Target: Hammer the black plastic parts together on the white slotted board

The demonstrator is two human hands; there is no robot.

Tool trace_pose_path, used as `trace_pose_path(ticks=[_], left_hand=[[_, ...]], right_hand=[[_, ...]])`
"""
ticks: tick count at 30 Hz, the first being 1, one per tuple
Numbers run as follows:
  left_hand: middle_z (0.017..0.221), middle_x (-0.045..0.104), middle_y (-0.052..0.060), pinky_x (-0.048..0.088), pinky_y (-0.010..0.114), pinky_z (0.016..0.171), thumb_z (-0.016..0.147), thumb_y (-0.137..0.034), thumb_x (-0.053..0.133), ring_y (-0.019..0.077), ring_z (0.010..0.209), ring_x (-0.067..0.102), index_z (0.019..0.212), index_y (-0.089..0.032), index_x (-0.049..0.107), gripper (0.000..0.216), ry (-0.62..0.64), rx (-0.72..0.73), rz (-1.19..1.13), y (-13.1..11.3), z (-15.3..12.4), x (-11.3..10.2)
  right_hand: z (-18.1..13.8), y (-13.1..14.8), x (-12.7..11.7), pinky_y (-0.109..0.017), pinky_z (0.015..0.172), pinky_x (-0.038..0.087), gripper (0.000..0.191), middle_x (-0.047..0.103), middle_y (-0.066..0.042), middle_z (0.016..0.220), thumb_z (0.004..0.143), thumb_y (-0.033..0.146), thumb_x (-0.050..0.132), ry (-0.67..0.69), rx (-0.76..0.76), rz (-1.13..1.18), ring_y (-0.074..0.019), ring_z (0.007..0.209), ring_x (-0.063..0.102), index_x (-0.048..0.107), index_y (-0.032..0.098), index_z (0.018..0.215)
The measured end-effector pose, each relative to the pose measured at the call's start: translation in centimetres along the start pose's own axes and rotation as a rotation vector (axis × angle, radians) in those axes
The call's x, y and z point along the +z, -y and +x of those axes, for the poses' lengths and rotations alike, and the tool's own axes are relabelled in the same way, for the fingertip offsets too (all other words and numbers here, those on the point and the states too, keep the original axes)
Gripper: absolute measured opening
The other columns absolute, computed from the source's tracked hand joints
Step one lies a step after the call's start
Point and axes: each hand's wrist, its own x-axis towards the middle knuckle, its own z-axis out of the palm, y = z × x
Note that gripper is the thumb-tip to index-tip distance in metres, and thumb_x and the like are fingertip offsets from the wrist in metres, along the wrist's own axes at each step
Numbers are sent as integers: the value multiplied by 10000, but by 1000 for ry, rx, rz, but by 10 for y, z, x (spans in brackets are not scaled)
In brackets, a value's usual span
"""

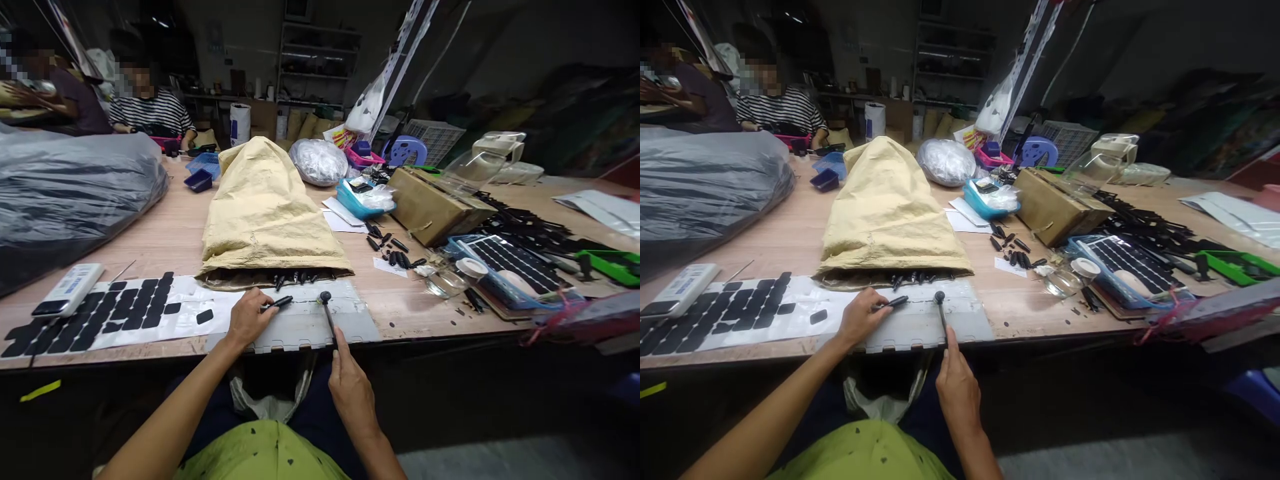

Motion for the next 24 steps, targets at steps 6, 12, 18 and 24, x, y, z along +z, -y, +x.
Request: trace_pose_path(ticks=[6,12,18,24], left_hand=[[912,664,22,416,326,798,782,-283,725,205,900,560,971,-224,712,198,31,52,49,0,-9,10],[883,660,12,393,339,814,836,-324,680,200,902,555,997,-267,748,184,36,47,41,0,-1,18],[912,653,16,387,344,817,835,-329,684,202,915,544,1043,-274,751,226,53,70,68,4,-1,20],[925,649,12,376,352,812,853,-351,667,203,917,534,1063,-287,742,232,67,80,80,4,-1,19]], right_hand=[[0,1,-1,-271,693,524,532,673,-71,1245,972,280,303,-18,-3,24,-219,930,701,379,273,1499],[3,-3,-6,-251,696,531,530,720,-80,1120,961,344,315,-27,-58,146,-196,886,701,445,242,1464],[-7,5,-8,-233,721,550,516,743,-64,1006,969,370,343,-30,-165,282,-175,864,698,478,208,1440],[-12,15,-1,-259,957,516,494,587,-69,1376,979,304,354,-44,-341,329,-171,1191,612,446,226,1459]])
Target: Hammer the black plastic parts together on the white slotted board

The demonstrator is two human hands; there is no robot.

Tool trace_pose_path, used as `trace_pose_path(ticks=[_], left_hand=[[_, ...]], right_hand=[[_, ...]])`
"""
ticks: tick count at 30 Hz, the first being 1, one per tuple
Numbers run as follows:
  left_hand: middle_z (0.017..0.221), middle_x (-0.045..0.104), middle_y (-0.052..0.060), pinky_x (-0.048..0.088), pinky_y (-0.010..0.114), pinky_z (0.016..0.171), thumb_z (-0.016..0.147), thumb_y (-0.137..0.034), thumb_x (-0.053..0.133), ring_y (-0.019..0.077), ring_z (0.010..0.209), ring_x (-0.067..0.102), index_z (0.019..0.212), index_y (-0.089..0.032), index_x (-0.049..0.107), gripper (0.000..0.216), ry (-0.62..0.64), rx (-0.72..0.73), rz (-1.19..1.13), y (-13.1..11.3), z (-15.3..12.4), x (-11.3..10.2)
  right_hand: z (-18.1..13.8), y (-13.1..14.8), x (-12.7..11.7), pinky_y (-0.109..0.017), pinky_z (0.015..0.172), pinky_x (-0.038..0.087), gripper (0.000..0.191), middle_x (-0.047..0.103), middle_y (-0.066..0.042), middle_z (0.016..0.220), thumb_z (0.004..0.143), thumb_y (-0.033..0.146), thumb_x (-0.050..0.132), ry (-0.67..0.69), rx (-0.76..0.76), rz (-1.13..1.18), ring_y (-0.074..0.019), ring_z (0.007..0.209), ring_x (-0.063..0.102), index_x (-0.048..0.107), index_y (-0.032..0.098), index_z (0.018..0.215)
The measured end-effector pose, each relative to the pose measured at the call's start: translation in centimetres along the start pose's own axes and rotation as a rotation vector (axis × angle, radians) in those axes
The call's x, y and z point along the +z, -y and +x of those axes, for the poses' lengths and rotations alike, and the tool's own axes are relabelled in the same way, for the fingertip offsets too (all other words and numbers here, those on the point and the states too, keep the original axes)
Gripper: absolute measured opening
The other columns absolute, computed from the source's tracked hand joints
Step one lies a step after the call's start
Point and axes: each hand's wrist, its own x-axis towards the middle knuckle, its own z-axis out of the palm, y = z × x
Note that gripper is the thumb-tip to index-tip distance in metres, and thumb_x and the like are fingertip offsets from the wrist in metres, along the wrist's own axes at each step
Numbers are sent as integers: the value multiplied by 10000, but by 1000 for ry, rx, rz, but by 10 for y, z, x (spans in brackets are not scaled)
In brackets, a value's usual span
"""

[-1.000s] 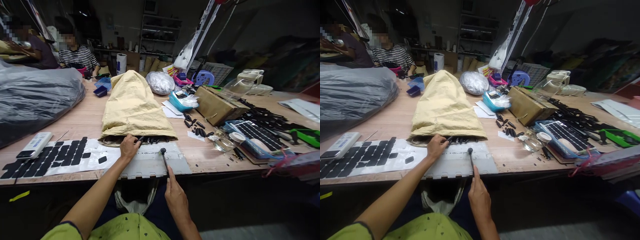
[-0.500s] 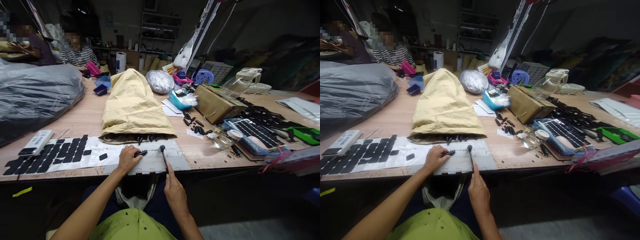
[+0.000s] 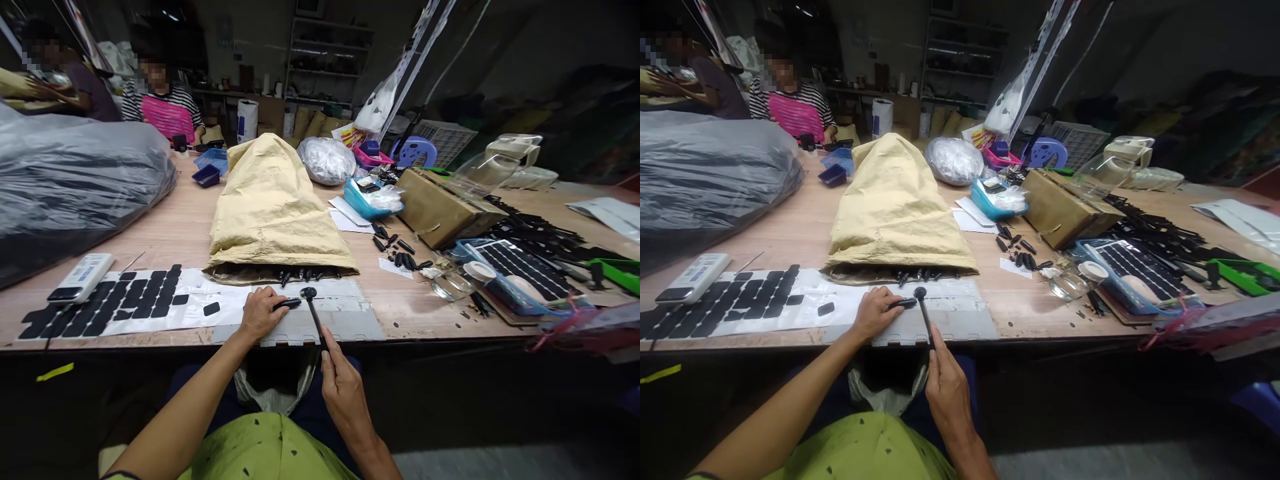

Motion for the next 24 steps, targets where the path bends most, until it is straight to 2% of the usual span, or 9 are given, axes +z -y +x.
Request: trace_pose_path(ticks=[4,7,15,22,24], left_hand=[[928,647,12,371,355,808,857,-353,665,203,919,535,1071,-291,740,235,9,-13,7,-1,0,0],[931,646,12,368,357,812,852,-357,670,201,922,535,1066,-298,740,233,10,-17,4,-1,0,1],[930,648,11,366,350,794,845,-346,672,202,927,529,1058,-318,739,225,21,-30,5,0,1,1],[941,654,17,376,360,831,827,-330,679,207,942,534,1046,-282,736,231,1,-30,-36,-1,0,0],[937,652,18,379,359,833,817,-331,685,210,943,538,1031,-277,734,227,-13,-26,-32,-2,-1,1]], right_hand=[[-1,-2,2,-248,977,506,483,574,-53,1391,985,299,353,74,23,5,-162,1239,579,449,235,1455],[-1,-1,2,-265,971,515,487,586,-62,1376,986,310,359,80,56,23,-170,1214,599,439,227,1460],[-1,9,10,-266,1030,474,485,562,-33,1404,982,285,356,121,-6,40,-158,1264,556,443,249,1457],[4,-3,-5,-283,987,503,502,575,-48,1390,978,338,344,31,159,-57,-180,1234,584,439,247,1462],[7,-9,-12,-295,930,531,505,598,-53,1364,972,348,342,7,232,-131,-199,1177,624,449,259,1457]])
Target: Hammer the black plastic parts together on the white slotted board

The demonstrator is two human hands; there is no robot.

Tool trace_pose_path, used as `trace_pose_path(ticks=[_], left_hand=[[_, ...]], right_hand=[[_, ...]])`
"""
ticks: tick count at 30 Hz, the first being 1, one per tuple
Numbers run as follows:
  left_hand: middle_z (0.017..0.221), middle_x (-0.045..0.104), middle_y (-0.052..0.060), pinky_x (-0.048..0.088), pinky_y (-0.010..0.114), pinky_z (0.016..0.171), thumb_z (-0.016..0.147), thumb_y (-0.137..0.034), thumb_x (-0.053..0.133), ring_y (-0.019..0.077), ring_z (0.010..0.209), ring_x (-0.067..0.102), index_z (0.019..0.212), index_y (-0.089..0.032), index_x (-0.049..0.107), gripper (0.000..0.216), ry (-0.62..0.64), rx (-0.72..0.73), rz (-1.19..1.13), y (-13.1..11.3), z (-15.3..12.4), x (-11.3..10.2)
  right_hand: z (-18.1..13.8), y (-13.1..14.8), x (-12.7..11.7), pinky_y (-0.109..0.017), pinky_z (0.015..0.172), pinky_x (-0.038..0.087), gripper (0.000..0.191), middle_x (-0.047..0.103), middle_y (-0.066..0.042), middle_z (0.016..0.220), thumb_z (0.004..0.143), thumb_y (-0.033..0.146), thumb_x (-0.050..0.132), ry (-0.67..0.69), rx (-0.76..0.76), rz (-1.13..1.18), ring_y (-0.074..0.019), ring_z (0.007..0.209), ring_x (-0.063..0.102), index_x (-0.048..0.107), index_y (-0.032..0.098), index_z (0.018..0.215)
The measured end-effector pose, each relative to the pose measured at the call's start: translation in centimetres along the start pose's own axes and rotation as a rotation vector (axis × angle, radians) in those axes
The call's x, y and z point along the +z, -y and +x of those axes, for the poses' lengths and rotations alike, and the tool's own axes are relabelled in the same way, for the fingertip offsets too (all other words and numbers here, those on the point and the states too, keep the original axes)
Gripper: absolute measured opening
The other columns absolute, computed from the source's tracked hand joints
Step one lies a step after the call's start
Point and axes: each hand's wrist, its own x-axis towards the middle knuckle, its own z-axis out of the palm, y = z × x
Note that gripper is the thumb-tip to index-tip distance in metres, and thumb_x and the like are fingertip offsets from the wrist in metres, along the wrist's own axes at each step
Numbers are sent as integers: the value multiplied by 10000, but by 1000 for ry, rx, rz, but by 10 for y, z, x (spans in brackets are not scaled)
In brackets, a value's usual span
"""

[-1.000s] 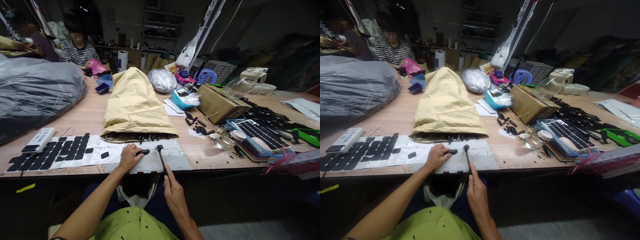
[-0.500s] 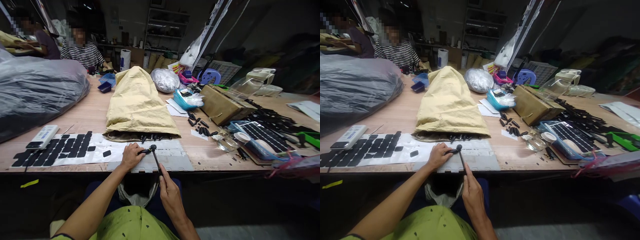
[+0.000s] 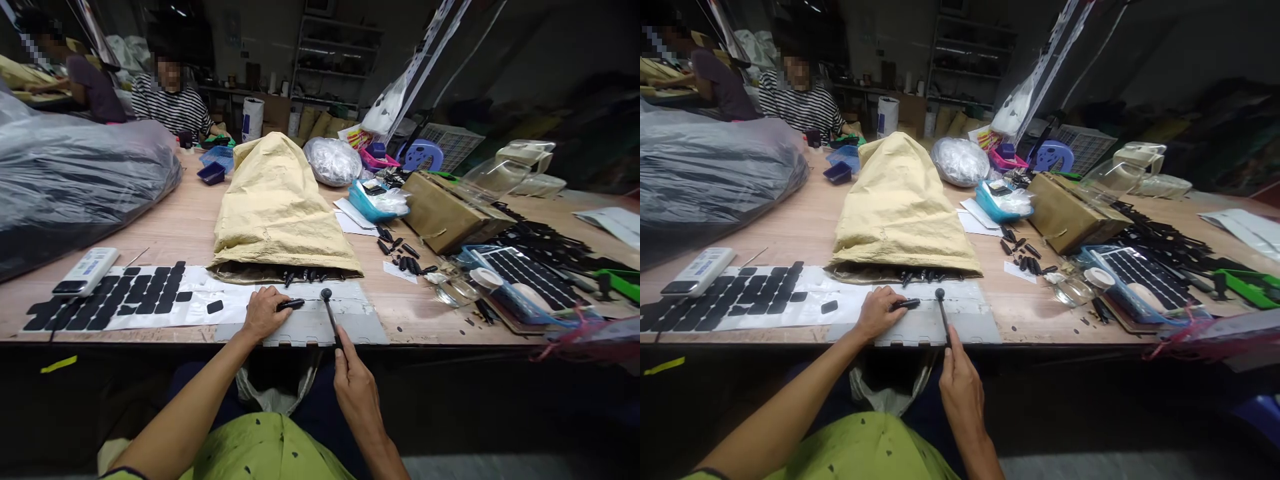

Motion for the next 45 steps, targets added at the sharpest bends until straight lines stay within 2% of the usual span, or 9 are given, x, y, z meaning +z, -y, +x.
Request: trace_pose_path(ticks=[6,9,13,18,24,32,37,42,45], left_hand=[[936,646,23,378,354,832,810,-363,700,211,942,539,1014,-272,736,226,-7,6,9,0,-1,1],[930,640,21,375,358,830,814,-354,693,211,941,533,1008,-272,744,217,14,-2,1,-1,0,-1],[938,637,14,368,370,844,777,-365,720,209,931,527,953,-297,763,194,85,28,-41,-2,-1,-10],[1073,625,12,351,431,942,717,-362,778,245,1038,506,862,-343,779,146,175,121,-99,-1,-26,-17],[1244,576,33,349,460,1020,668,-262,812,284,1162,466,944,-345,769,291,80,217,-65,3,-60,-10],[1290,564,40,362,477,995,720,-238,758,303,1163,463,962,-345,762,265,-70,321,14,4,-72,-3],[1341,542,52,354,504,1001,751,-259,731,316,1176,458,999,-341,752,262,-45,426,55,7,-84,0],[1357,539,56,340,525,1029,736,-292,741,331,1207,446,976,-319,747,243,-16,397,64,0,-88,1],[1187,628,76,405,464,962,762,-342,721,294,1099,520,946,-274,737,197,-96,292,-2,-10,-70,-4]], right_hand=[[3,-8,-1,-280,689,545,511,701,-68,1195,972,339,328,9,82,-154,-220,925,718,425,296,1471],[1,-6,5,-279,652,528,513,723,-74,1132,980,335,319,0,99,-185,-223,882,720,401,295,1485],[0,-6,8,-275,653,522,509,693,-58,1209,985,319,310,-20,83,-199,-214,895,713,399,300,1485],[0,-8,10,-267,649,526,511,691,-57,1212,981,307,308,-44,47,-181,-206,883,711,409,281,1481],[1,-8,11,-266,676,536,511,692,-67,1206,978,306,323,-47,43,-159,-200,893,708,407,285,1482],[1,-11,12,-265,701,552,516,681,-62,1234,969,280,328,-65,12,-152,-196,933,704,411,269,1478],[1,-10,11,-261,648,547,513,681,-57,1234,977,284,316,-49,34,-182,-200,909,711,397,282,1484],[0,-9,9,-240,625,540,509,692,-61,1212,974,278,323,-65,14,-182,-190,887,714,418,276,1474],[0,-10,10,-235,626,541,508,696,-57,1204,975,283,314,-72,5,-186,-188,889,716,427,270,1470]])
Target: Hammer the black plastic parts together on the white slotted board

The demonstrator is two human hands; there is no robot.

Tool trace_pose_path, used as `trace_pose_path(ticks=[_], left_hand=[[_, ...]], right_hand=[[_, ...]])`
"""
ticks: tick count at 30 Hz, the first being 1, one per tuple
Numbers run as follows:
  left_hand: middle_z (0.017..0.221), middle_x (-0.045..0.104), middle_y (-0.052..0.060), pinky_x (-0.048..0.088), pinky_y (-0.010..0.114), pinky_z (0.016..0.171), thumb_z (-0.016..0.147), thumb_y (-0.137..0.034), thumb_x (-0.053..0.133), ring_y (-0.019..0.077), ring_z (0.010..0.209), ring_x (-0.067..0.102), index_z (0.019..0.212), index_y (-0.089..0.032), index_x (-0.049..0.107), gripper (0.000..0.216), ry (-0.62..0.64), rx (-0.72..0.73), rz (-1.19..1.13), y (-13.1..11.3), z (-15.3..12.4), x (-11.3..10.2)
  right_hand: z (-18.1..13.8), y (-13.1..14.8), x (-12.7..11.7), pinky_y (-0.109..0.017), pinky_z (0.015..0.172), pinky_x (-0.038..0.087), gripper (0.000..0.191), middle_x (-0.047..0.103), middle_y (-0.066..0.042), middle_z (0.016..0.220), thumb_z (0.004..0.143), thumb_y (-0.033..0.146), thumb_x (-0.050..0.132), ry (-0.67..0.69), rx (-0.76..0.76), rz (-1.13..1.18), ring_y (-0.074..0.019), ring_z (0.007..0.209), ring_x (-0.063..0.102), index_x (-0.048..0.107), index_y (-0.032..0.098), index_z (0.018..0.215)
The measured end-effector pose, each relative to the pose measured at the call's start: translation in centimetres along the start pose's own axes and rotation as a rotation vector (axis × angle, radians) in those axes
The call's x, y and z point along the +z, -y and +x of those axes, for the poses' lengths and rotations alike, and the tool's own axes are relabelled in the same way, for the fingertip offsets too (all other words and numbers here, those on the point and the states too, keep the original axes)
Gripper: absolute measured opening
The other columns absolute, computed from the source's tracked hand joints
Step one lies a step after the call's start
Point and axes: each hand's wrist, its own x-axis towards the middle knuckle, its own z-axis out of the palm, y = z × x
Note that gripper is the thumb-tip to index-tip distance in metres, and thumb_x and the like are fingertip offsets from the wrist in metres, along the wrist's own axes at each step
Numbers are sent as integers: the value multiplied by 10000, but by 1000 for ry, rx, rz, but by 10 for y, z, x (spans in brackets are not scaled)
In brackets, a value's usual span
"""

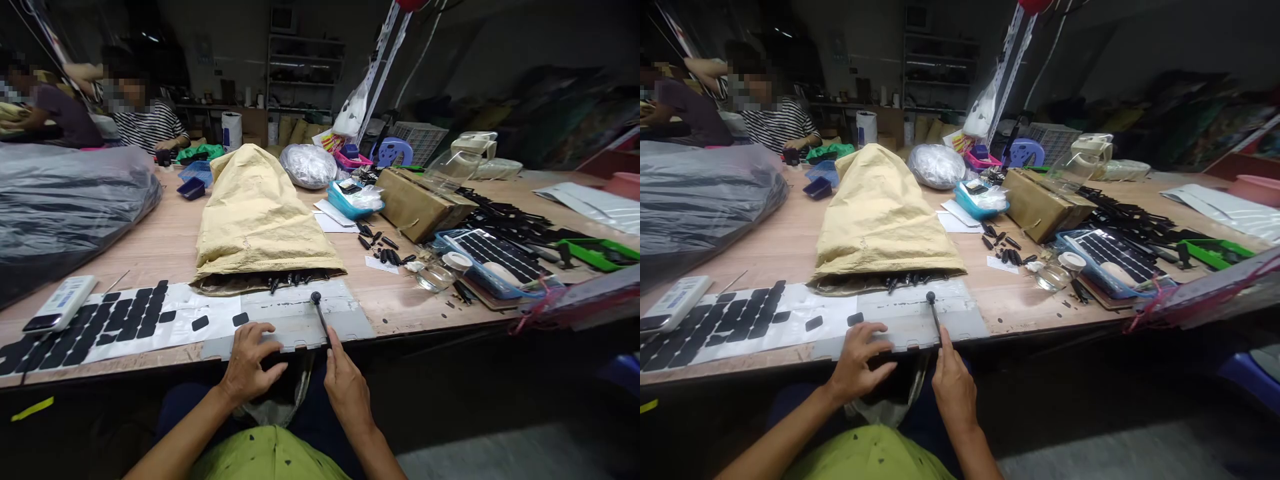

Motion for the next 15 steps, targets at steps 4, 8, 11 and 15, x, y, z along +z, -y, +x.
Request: trace_pose_path(ticks=[4,8,11,15], left_hand=[[960,663,62,451,358,836,886,-342,587,220,908,571,1020,-230,706,212,-134,-194,9,4,55,-2],[940,628,72,439,334,784,871,-394,614,230,912,555,978,-208,722,241,-95,-303,153,16,110,6],[952,615,97,422,359,771,860,-408,628,262,942,543,903,-187,737,250,-8,-354,269,24,131,13],[954,617,91,414,360,779,860,-340,626,253,946,537,880,-191,742,190,35,-391,315,31,128,10]], right_hand=[[0,-2,3,-245,684,559,507,687,-62,1223,979,276,302,1,4,20,-191,934,712,429,262,1470],[0,-2,5,-247,729,566,501,667,-57,1263,984,275,312,4,13,39,-190,992,703,417,273,1474],[0,-2,4,-256,733,568,500,664,-56,1270,987,270,309,22,18,32,-194,994,703,413,274,1476],[0,-3,4,-257,718,567,500,663,-55,1271,988,267,303,18,19,22,-198,994,702,411,280,1477]])
